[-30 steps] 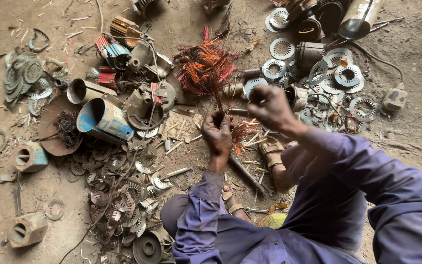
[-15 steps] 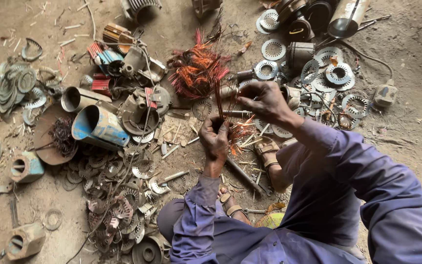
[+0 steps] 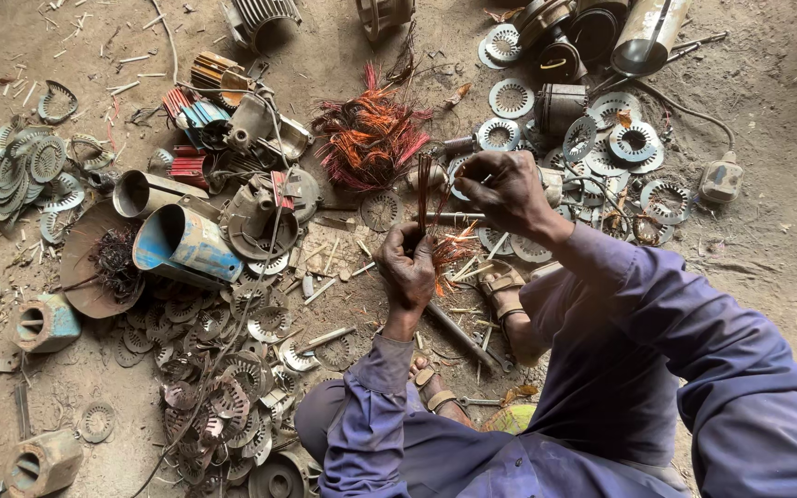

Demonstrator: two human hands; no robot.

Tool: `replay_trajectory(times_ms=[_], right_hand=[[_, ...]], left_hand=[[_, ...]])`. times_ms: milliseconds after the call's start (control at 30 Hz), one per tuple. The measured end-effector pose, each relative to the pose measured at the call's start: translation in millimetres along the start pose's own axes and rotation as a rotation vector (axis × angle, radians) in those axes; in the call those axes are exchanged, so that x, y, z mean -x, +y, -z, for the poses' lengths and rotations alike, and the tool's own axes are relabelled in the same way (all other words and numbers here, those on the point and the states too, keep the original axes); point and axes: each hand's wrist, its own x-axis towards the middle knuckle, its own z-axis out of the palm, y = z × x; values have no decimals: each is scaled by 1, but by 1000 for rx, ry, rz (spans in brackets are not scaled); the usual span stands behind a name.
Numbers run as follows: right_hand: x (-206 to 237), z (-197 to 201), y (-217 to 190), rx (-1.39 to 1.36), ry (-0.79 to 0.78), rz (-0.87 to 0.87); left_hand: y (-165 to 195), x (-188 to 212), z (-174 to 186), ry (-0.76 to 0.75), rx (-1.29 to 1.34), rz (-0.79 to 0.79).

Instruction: The person sits on the ground and manually pulls copper wire from disassembled motor stators. They separate the extracted copper strands and place them into a growing pile, occasionally using pliers to assist with the removal.

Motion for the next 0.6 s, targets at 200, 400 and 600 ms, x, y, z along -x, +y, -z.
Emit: replay_trajectory(times_ms=[200, 400, 600], right_hand=[[-3, 5, 6, 87, -25, 115], [-2, 6, -1, -9, -65, 147], [-3, 5, -9, 71, -53, 130]], left_hand=[[-3, 1, 6, -124, 278, 212], [-7, 3, 11, -122, 219, 167], [-4, 3, 12, -52, 16, 50]])
